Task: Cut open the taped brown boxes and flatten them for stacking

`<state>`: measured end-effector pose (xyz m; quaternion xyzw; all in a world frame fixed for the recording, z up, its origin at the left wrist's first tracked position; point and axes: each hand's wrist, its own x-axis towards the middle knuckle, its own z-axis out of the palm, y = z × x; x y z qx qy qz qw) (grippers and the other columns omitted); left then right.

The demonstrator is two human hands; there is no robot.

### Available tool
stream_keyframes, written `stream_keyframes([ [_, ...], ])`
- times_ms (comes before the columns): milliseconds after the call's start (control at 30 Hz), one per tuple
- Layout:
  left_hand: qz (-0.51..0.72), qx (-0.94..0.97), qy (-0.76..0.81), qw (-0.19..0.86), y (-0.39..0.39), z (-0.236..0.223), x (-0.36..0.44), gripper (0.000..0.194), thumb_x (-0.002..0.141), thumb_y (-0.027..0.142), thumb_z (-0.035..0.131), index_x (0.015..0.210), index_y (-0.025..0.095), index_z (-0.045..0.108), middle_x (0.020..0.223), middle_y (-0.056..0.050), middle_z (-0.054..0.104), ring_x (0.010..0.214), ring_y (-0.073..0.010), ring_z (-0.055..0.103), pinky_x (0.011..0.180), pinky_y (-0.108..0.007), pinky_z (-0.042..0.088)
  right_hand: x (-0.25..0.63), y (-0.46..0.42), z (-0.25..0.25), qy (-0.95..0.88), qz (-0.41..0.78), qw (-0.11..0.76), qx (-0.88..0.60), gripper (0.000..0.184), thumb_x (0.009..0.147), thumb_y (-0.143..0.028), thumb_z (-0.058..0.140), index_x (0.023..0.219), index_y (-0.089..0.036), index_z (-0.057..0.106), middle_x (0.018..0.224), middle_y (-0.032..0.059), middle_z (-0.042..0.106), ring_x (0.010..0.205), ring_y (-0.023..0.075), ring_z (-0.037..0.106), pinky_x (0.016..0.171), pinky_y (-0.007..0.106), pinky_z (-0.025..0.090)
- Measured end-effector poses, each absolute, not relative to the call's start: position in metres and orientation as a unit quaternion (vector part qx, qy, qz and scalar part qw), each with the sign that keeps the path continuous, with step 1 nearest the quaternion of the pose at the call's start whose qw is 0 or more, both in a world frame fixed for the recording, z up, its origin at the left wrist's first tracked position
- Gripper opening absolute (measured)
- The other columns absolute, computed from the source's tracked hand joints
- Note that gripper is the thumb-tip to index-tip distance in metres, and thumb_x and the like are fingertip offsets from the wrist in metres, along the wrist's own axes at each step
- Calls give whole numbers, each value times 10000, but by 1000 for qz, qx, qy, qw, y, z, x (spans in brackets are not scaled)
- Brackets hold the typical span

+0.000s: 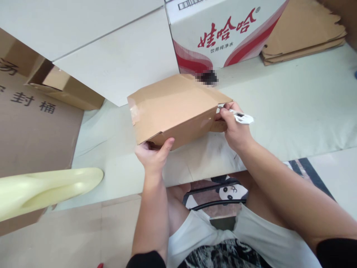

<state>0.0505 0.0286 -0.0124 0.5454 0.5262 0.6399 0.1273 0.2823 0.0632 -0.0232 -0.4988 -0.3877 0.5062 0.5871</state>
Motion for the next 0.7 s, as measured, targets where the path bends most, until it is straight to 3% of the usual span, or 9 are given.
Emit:
stream_keyframes([
  [300, 639, 555, 513, 144, 27, -11, 50, 624, 659, 676, 920, 908, 144, 711, 755, -45, 707, 811, -230, 774, 777, -337, 653, 283, 62, -23, -384, 513, 578, -505, 417, 767, -512, 743, 816, -268, 409, 720, -49, 602, 734, 161, 570, 783, 362, 409],
  [700, 625, 543, 536, 166, 27, -10, 51, 731, 639, 714, 907, 1055, 148, 708, 926, -96, 741, 969, -273, 780, 848, -365, 658, 280, 61, -17, -386, 507, 559, -531, 313, 706, -416, 670, 793, -269, 408, 672, -62, 569, 715, 159, 562, 740, 355, 389],
])
